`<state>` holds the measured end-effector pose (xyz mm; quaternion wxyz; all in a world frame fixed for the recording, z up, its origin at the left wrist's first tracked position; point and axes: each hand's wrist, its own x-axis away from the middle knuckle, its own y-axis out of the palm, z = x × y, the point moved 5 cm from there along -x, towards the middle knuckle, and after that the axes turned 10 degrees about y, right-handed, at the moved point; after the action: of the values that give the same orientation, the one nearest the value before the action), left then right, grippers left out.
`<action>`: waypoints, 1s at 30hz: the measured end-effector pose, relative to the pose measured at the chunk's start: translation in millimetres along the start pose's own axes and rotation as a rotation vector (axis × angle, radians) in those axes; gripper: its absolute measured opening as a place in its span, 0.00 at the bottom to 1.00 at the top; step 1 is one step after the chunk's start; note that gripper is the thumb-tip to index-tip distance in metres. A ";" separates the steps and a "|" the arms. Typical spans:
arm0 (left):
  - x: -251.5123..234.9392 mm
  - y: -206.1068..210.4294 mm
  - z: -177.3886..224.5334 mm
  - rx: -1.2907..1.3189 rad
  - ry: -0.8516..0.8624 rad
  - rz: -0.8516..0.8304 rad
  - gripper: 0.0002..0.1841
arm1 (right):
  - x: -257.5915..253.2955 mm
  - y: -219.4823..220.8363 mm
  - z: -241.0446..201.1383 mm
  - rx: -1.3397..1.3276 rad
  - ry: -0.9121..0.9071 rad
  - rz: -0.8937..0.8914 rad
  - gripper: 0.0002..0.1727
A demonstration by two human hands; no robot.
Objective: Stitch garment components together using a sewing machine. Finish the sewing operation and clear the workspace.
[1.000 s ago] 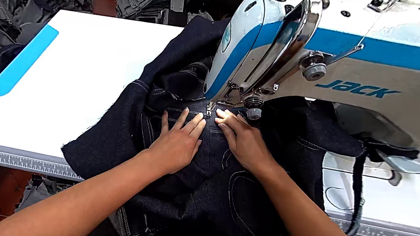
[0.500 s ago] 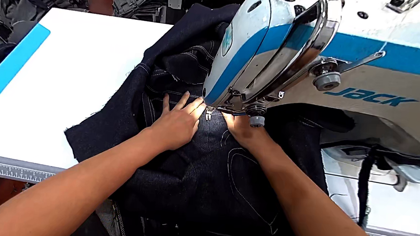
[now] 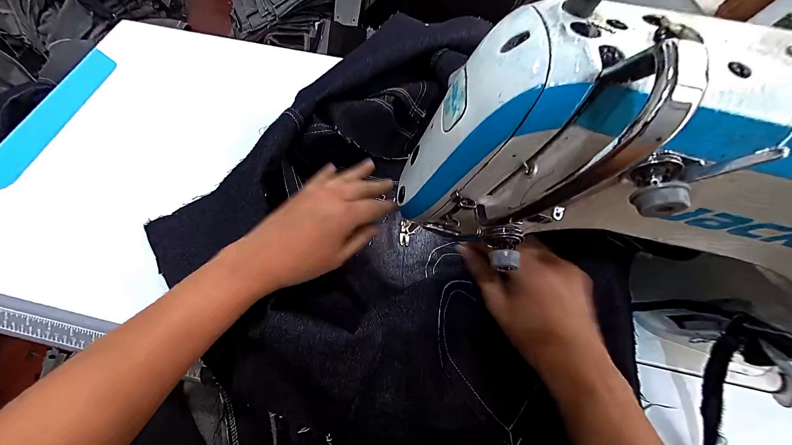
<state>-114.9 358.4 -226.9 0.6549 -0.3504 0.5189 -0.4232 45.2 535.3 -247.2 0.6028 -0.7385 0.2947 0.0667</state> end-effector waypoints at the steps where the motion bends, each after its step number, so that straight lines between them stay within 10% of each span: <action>1: 16.0 -26.9 -0.5 -0.072 -0.040 0.124 0.19 | 22.0 -28.4 3.0 0.051 0.025 0.069 0.15; 3: 49.6 -68.8 -22.0 -0.140 -0.305 0.289 0.30 | 61.0 -59.9 34.6 0.077 0.187 0.235 0.24; 6: 84.5 -51.2 -69.1 0.264 -0.770 0.276 0.57 | 88.9 -51.6 77.6 -0.122 0.549 0.016 0.45; 11: 84.0 -29.2 -57.5 0.263 -0.786 0.018 0.41 | 94.6 -36.9 48.9 -0.220 0.577 -0.188 0.20; 18: 247.8 -20.0 47.5 0.336 -0.901 -0.114 0.24 | 193.8 -85.6 55.6 -0.290 0.746 -0.311 0.20; 30: 215.0 2.0 69.7 0.829 -1.155 0.535 0.17 | 158.9 -33.4 4.8 -1.161 1.125 -0.225 0.20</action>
<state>-24.3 163.2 -296.0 0.9809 -0.1038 -0.0403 -0.1596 193.6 486.7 -292.1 -0.1112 -0.8814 0.3957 -0.2330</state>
